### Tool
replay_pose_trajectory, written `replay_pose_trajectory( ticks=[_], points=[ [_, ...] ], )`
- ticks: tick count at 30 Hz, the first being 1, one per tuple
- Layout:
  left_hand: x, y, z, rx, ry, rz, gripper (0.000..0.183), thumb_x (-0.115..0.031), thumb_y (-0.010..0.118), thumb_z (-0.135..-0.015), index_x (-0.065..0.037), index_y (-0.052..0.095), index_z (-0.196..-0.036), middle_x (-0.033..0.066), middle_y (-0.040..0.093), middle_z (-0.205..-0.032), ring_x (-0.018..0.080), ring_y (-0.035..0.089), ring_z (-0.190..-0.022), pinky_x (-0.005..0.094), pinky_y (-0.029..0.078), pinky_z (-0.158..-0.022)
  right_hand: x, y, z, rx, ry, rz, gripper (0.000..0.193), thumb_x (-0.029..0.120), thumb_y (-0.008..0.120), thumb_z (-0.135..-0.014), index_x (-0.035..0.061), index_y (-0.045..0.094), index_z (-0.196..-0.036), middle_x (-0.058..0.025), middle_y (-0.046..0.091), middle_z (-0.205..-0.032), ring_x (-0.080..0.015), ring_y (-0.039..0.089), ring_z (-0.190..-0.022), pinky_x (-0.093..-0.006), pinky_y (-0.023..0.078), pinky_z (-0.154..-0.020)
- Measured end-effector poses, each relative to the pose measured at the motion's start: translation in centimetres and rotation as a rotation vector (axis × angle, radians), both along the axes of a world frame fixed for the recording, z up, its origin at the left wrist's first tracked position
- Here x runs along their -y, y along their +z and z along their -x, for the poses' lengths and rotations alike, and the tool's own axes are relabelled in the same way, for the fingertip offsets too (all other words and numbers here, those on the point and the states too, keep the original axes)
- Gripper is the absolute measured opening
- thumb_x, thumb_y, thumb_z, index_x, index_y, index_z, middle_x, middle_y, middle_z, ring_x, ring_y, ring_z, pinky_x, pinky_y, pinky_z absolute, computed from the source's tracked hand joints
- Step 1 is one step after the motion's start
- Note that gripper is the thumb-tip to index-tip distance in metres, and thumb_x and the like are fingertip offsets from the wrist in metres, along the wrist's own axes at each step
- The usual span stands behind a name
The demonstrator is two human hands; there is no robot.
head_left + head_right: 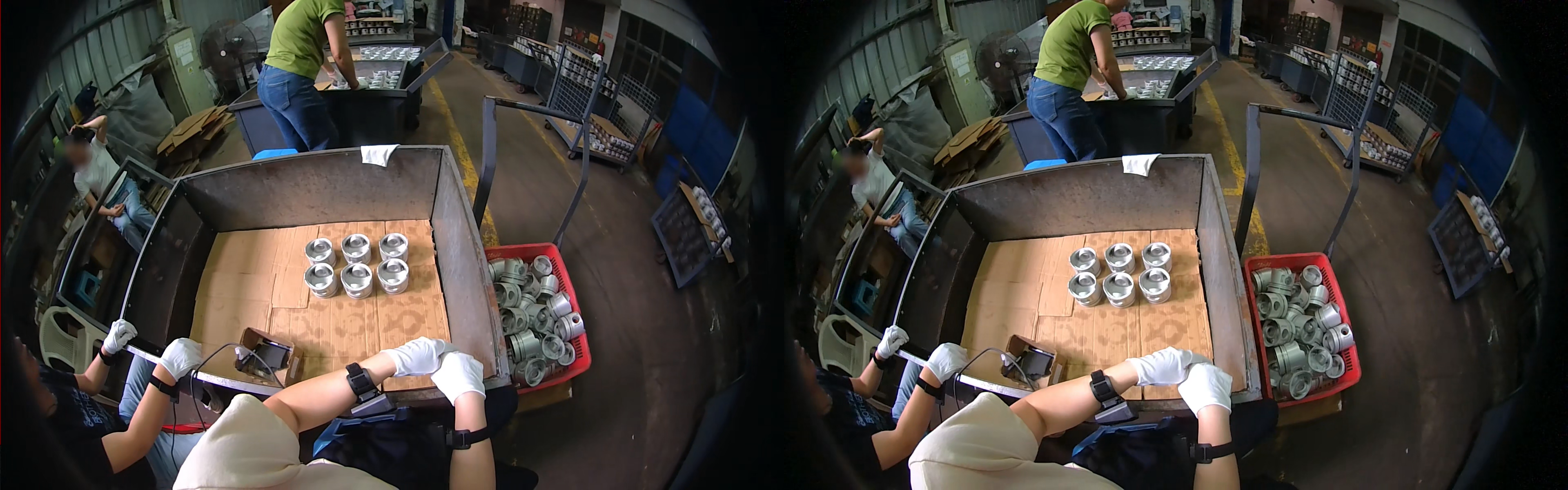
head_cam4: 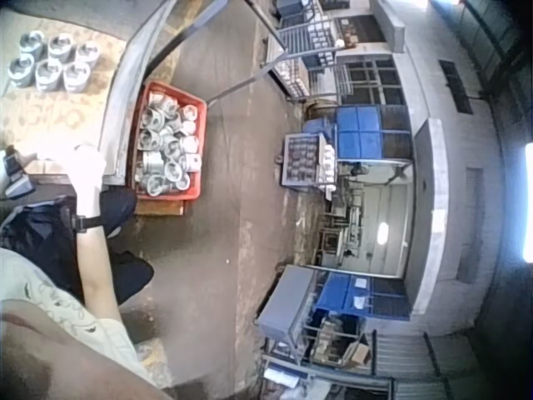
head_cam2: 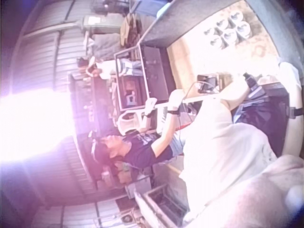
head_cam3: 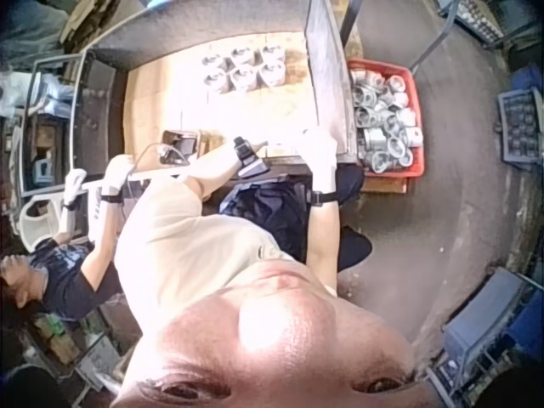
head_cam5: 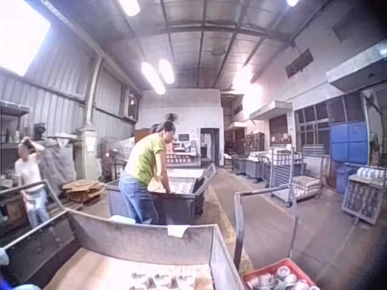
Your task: Inspecting and packing metal pistons into a storage bin.
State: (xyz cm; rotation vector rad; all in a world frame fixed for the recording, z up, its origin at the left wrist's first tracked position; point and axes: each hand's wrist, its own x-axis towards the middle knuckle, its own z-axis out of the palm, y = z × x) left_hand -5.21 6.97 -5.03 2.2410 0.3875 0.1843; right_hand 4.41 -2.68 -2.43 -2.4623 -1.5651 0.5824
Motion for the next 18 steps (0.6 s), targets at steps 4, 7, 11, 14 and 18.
replay_pose_trajectory(
  ticks=[4,7,11,14,18],
  points=[
    [0.0,-0.1,0.0,-0.036,0.009,-0.011,0.035,-0.007,0.048,-0.078,-0.006,0.062,-0.111,0.0224,0.063,-0.094,0.0377,0.062,-0.087,0.0407,0.050,-0.075,-0.1,-0.1,0.0,0.000,-0.004,-0.002,0.027,0.027,0.054,-0.078,0.0062,0.070,-0.082,-0.0193,0.067,-0.084,-0.0345,0.065,-0.084,-0.0428,0.050,-0.075],
    [0.0,-0.2,0.1,0.007,0.009,0.011,0.035,-0.007,0.049,-0.078,-0.006,0.062,-0.110,0.0224,0.064,-0.094,0.0378,0.062,-0.086,0.0409,0.050,-0.075,0.0,0.1,0.1,-0.001,-0.001,-0.012,0.026,0.027,0.055,-0.078,0.0062,0.070,-0.082,-0.0193,0.066,-0.083,-0.0341,0.065,-0.084,-0.0426,0.050,-0.075],
    [-0.1,-0.5,0.1,-0.014,0.008,-0.036,0.034,-0.008,0.049,-0.078,-0.007,0.062,-0.109,0.0228,0.063,-0.093,0.0380,0.062,-0.084,0.0414,0.050,-0.073,0.0,0.7,0.3,0.006,0.010,-0.025,0.025,0.026,0.056,-0.078,0.0064,0.070,-0.082,-0.0191,0.066,-0.083,-0.0339,0.065,-0.082,-0.0427,0.050,-0.074],
    [0.0,-0.2,0.1,-0.039,0.012,-0.059,0.033,-0.009,0.049,-0.078,-0.007,0.062,-0.109,0.0228,0.063,-0.092,0.0381,0.062,-0.084,0.0417,0.050,-0.072,0.2,0.4,0.2,0.008,0.005,-0.054,0.025,0.026,0.056,-0.077,0.0062,0.070,-0.081,-0.0191,0.066,-0.082,-0.0340,0.065,-0.081,-0.0428,0.051,-0.073],
    [-0.3,-2.4,0.0,0.036,0.028,-0.024,0.033,-0.009,0.049,-0.078,-0.007,0.063,-0.109,0.0228,0.063,-0.092,0.0380,0.062,-0.083,0.0418,0.050,-0.071,0.1,-0.2,0.2,0.022,0.018,-0.053,0.024,0.025,0.056,-0.076,0.0053,0.070,-0.080,-0.0197,0.066,-0.081,-0.0343,0.065,-0.080,-0.0429,0.051,-0.073]
  ],
)
